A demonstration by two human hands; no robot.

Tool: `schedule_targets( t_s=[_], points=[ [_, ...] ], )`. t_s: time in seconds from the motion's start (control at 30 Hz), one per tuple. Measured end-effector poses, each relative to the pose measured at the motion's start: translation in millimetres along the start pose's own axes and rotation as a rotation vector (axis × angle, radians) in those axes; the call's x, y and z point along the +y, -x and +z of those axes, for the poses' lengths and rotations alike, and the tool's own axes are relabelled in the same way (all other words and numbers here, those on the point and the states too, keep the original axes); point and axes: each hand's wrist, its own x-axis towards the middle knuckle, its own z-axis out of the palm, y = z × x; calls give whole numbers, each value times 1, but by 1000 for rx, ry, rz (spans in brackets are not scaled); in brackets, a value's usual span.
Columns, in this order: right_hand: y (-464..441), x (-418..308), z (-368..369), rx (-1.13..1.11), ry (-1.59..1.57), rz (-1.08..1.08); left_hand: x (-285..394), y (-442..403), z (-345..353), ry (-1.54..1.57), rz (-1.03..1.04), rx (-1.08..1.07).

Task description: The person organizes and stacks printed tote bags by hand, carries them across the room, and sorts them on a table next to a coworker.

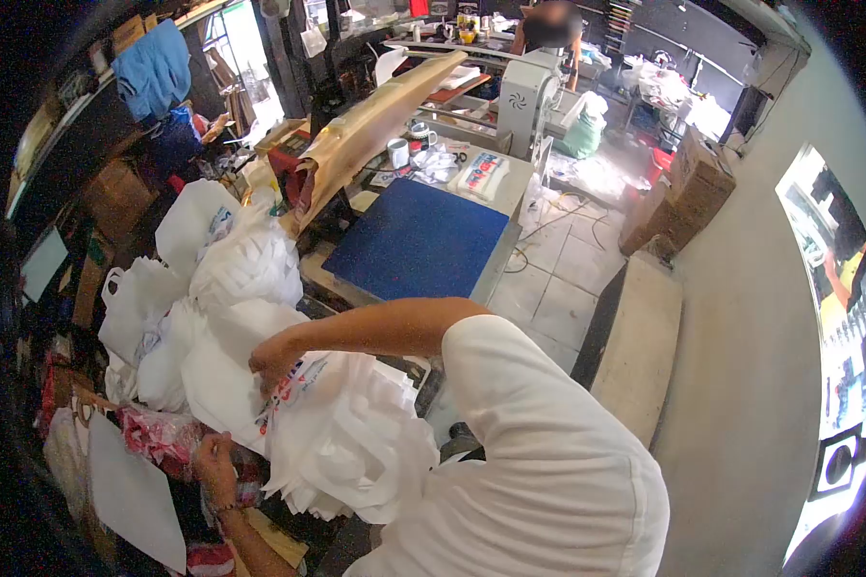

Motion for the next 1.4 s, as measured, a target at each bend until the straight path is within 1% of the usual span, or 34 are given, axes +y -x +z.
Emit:
schedule_targets(
  t_s=[0.07,0.1,0.17,0.2,0.23,0.3,0.33,0.37,0.43,0.47,0.53,0.57,0.63,0.67,0.7,0.77,0.83,0.9,0.97,1.0,1.07,1.1,1.13,1.17,1.2,1.27,1.3,1.33,1.37,1.4],
  points=[
    [3,-7,1,103,-800,12,18,-7,-7,-39,15,11],
    [3,-14,3,97,-799,7,39,-12,-11,-88,32,10],
    [1,-29,8,145,-1208,-5,61,-26,-13,-140,46,19],
    [0,-34,7,192,-1133,-41,65,-32,-13,-166,65,-7],
    [-1,-39,7,188,-1134,-47,66,-35,-15,-192,85,-35],
    [4,-54,2,404,-341,-208,64,-37,-17,-209,88,-39],
    [-3,-45,12,277,-283,-137,62,-38,-18,-223,94,-48],
    [-3,-44,14,276,-286,-143,53,-35,-17,-229,90,-48],
    [4,-43,21,251,43,-167,13,-16,-10,-145,-51,-60],
    [2,-27,33,246,14,-216,-22,1,-1,-151,-58,-56],
    [21,14,60,257,-48,-225,-101,49,19,-220,-127,-61],
    [24,24,62,290,-99,-216,-122,60,19,-232,-121,-57],
    [25,22,55,307,-31,-206,-146,76,28,-79,-204,-2],
    [25,15,60,318,17,-199,-144,63,22,-105,-90,43],
    [23,9,59,310,14,-207,-117,49,10,-107,-101,49],
    [19,-6,41,210,-2,-88,-39,16,-29,-140,-98,54],
    [22,-17,39,252,37,-110,10,-6,-45,-138,-63,59],
    [23,-19,41,281,96,-131,43,-24,-49,-131,-26,62],
    [25,-20,41,290,108,-127,68,-39,-48,-120,63,42],
    [26,-21,40,301,118,-122,80,-45,-48,-119,65,44],
    [26,-19,43,339,101,-105,97,-55,-49,-139,-14,-88],
    [26,-17,45,374,84,-90,96,-55,-47,-142,-8,-91],
    [26,-14,46,381,84,-87,93,-55,-43,-66,17,-35],
    [27,-13,47,416,-1,-55,87,-53,-37,11,38,18],
    [28,-11,49,449,-87,-24,71,-55,-26,9,40,12],
    [29,-7,52,475,-142,-39,22,-55,-1,132,279,724],
    [29,-4,51,498,-184,-57,0,-36,3,130,285,723],
    [28,-3,50,504,-182,-59,-26,-7,5,17,99,487],
    [27,-2,51,522,-265,-19,-38,7,5,-93,-88,247],
    [26,0,53,537,-350,22,-23,12,8,33,-194,-41]
  ],
)
